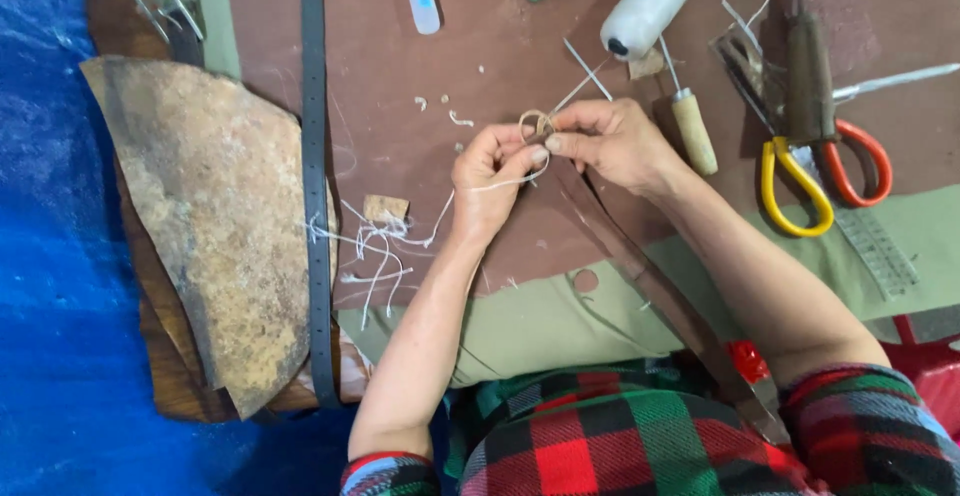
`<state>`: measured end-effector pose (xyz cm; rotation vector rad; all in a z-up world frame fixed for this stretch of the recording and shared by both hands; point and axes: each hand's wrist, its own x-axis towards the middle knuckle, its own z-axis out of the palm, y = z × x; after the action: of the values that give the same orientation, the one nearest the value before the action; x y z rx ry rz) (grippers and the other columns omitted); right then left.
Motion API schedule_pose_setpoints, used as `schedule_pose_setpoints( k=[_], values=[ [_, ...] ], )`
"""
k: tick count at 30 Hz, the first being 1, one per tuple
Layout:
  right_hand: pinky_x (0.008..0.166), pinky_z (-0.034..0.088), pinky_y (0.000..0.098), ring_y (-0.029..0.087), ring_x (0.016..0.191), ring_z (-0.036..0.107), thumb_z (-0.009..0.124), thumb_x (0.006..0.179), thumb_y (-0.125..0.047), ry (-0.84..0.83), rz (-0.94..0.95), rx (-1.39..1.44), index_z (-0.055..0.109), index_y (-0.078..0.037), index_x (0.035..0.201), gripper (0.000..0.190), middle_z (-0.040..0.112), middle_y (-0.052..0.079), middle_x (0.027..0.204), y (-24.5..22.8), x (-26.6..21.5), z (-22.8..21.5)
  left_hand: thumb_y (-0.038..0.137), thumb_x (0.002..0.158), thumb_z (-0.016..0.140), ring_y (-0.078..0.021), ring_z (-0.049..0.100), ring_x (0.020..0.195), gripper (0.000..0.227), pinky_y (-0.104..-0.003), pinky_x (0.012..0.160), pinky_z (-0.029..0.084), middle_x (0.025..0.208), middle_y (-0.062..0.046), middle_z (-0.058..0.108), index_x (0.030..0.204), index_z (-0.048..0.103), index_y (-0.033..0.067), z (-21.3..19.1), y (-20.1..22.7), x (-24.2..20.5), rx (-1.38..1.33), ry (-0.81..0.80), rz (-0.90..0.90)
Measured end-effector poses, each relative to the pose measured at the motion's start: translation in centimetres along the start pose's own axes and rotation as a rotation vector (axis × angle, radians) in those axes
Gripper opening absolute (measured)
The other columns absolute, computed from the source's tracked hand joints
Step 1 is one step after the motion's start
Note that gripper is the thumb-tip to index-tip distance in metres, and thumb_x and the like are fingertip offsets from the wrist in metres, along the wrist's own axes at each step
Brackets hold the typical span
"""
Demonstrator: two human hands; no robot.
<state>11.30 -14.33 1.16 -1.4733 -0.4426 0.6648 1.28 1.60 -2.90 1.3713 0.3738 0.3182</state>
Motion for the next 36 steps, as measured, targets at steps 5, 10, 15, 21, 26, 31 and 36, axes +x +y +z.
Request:
schedule_pose_setpoints(
  k=[5, 10, 15, 21, 26, 31, 36],
  values=[
    [0.053, 0.051, 0.0145, 0.005, 0.077, 0.061, 0.077, 0.093, -0.003, 0.054, -0.079, -0.012, 0.075, -0.003, 0.111, 0.018, 0.073, 0.007, 0.089, 0.5, 0.0, 0.6, 0.007, 0.08, 0.09, -0.0099, 0.075, 0.079, 0.039, -0.023, 0.062, 0.062, 0.094, -0.009, 0.077, 0.115, 0.074, 0.0106, 0.4, 0.9, -0.2, 0.06, 0.036, 0.125],
    [0.055, 0.049, 0.0136, 0.003, 0.076, 0.062, 0.077, 0.091, -0.003, 0.113, -0.125, 0.013, 0.074, -0.003, 0.109, 0.018, 0.071, 0.003, 0.085, -0.3, -0.9, 0.6, 0.003, 0.088, 0.081, -0.0176, 0.076, 0.07, 0.026, -0.018, 0.049, 0.056, 0.086, -0.017, 0.075, 0.111, 0.071, -0.001, -0.1, 0.8, -0.2, -0.024, 0.064, 0.068],
    [0.055, 0.047, 0.0119, 0.002, 0.07, 0.061, 0.079, 0.09, -0.006, 0.13, -0.081, 0.071, 0.075, -0.005, 0.107, 0.018, 0.07, 0.0, 0.082, 0.5, -2.0, -0.3, 0.002, 0.093, 0.076, -0.0202, 0.079, 0.077, 0.021, -0.015, 0.049, 0.054, 0.087, -0.018, 0.077, 0.113, 0.074, 0.0011, 0.3, 0.2, -0.9, -0.017, 0.007, 0.035],
    [0.056, 0.047, 0.0124, 0.002, 0.071, 0.06, 0.08, 0.089, -0.006, 0.128, -0.067, 0.046, 0.075, -0.004, 0.108, 0.02, 0.07, 0.001, 0.082, -0.2, -2.1, -0.3, 0.004, 0.088, 0.081, -0.0146, 0.076, 0.071, 0.022, -0.014, 0.048, 0.052, 0.081, -0.017, 0.077, 0.109, 0.075, 0.001, 0.9, 0.3, -1.5, 0.048, 0.017, 0.06],
    [0.067, 0.052, 0.0164, 0.003, 0.078, 0.062, 0.08, 0.09, -0.009, 0.12, -0.037, 0.028, 0.077, -0.007, 0.11, 0.02, 0.072, 0.0, 0.086, -2.2, -2.9, 0.2, 0.005, 0.092, 0.078, -0.0115, 0.071, 0.065, 0.016, -0.018, 0.05, 0.053, 0.076, -0.017, 0.077, 0.108, 0.076, 0.0021, 1.7, 1.4, -2.0, 0.08, 0.02, 0.083],
    [0.073, 0.054, 0.02, 0.004, 0.081, 0.062, 0.082, 0.089, -0.01, 0.156, 0.0, 0.033, 0.076, -0.006, 0.11, 0.022, 0.071, 0.0, 0.086, -1.5, -3.0, 0.6, 0.006, 0.093, 0.076, -0.0066, 0.064, 0.06, 0.016, -0.018, 0.051, 0.051, 0.075, -0.015, 0.077, 0.109, 0.076, 0.0031, 2.4, 1.8, -2.8, 0.049, 0.013, 0.08],
    [0.073, 0.054, 0.0207, 0.005, 0.082, 0.061, 0.078, 0.093, -0.01, 0.158, 0.001, 0.001, 0.076, -0.005, 0.112, 0.02, 0.073, 0.003, 0.087, -0.5, -2.8, 0.4, 0.008, 0.083, 0.087, -0.0047, 0.067, 0.066, 0.023, -0.021, 0.056, 0.056, 0.079, -0.009, 0.077, 0.103, 0.077, 0.004, 2.4, 1.3, -2.7, 0.084, 0.062, 0.058]
  ],
)
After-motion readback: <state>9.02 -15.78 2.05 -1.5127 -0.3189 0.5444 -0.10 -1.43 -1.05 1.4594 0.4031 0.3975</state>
